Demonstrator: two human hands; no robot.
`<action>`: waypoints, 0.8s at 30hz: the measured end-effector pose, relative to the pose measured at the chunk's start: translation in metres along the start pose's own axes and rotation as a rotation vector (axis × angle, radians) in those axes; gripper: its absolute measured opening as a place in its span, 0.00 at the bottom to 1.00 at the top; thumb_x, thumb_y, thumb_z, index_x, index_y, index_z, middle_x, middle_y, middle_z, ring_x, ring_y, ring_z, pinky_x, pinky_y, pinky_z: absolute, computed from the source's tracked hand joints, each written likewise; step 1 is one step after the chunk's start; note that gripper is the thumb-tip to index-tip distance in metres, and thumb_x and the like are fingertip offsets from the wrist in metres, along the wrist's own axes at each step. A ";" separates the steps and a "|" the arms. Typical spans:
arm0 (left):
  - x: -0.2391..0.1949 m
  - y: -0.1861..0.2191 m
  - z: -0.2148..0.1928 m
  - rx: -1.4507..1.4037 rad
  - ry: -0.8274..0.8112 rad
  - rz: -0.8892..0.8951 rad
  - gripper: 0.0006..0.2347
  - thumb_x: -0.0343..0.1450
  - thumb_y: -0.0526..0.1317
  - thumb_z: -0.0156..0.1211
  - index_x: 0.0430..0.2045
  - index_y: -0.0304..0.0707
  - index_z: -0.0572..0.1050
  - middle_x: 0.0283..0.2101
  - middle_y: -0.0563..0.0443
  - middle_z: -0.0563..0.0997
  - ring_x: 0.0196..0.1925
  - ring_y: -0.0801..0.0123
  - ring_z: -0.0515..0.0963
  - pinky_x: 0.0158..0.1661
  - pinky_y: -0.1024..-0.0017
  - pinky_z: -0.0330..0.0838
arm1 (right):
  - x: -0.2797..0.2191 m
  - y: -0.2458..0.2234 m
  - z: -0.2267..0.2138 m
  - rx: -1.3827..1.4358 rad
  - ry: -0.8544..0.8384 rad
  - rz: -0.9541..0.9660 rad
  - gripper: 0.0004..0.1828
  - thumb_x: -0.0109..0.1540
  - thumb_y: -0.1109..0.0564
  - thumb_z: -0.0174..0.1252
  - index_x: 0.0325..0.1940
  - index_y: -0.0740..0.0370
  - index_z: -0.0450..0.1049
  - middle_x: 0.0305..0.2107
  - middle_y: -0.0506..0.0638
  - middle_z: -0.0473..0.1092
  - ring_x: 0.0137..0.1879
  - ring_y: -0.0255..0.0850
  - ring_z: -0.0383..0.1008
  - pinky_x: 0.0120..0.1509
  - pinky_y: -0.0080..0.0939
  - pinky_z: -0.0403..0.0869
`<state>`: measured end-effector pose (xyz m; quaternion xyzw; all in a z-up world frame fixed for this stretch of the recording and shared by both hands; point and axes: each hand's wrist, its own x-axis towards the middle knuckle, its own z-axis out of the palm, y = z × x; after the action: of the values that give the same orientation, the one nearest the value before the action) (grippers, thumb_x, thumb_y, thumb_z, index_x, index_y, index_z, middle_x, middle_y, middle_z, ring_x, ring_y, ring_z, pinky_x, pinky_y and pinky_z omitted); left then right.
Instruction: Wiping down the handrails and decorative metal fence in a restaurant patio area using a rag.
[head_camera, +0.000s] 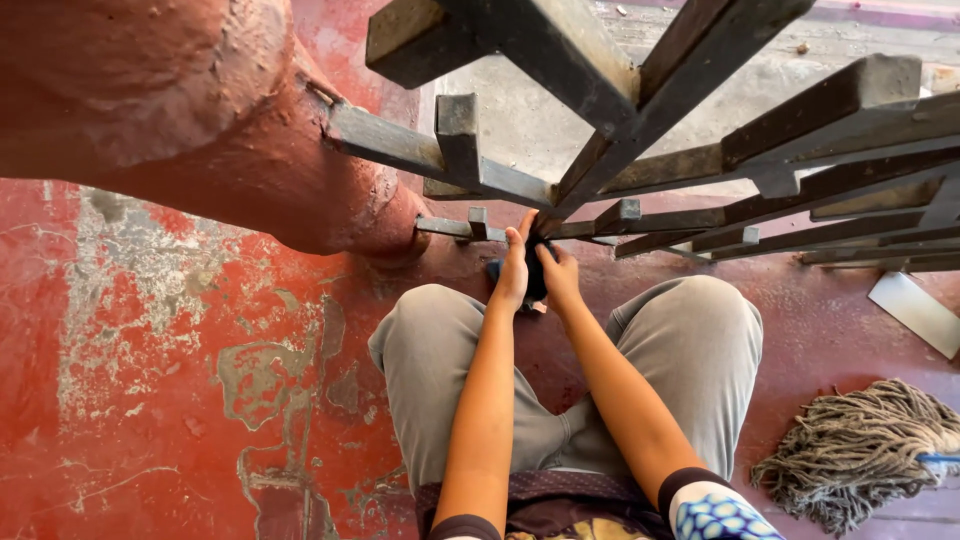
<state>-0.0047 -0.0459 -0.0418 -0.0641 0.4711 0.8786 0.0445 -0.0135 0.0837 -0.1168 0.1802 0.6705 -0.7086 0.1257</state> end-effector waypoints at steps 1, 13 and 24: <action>-0.002 0.003 0.000 -0.005 0.000 -0.005 0.36 0.78 0.65 0.22 0.72 0.36 0.57 0.75 0.44 0.60 0.77 0.60 0.55 0.73 0.66 0.41 | -0.005 -0.006 -0.001 -0.004 0.004 0.004 0.13 0.67 0.52 0.59 0.40 0.66 0.78 0.30 0.44 0.74 0.32 0.29 0.69 0.36 0.33 0.68; 0.003 0.001 0.004 0.085 0.007 0.032 0.38 0.76 0.67 0.23 0.72 0.36 0.58 0.76 0.46 0.58 0.79 0.63 0.50 0.74 0.66 0.36 | -0.045 -0.053 -0.006 -0.407 0.404 -0.539 0.13 0.69 0.54 0.58 0.45 0.70 0.76 0.34 0.58 0.75 0.39 0.38 0.73 0.45 0.42 0.72; -0.003 0.021 0.010 -0.008 -0.029 0.020 0.36 0.77 0.66 0.24 0.72 0.37 0.58 0.74 0.47 0.62 0.77 0.63 0.55 0.73 0.66 0.42 | -0.054 -0.081 -0.017 -0.283 0.576 -0.587 0.10 0.69 0.56 0.57 0.45 0.68 0.74 0.32 0.55 0.74 0.38 0.43 0.72 0.45 0.42 0.73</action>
<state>-0.0052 -0.0488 -0.0188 -0.0471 0.4673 0.8818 0.0423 0.0024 0.1028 -0.0212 0.1536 0.7916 -0.5361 -0.2498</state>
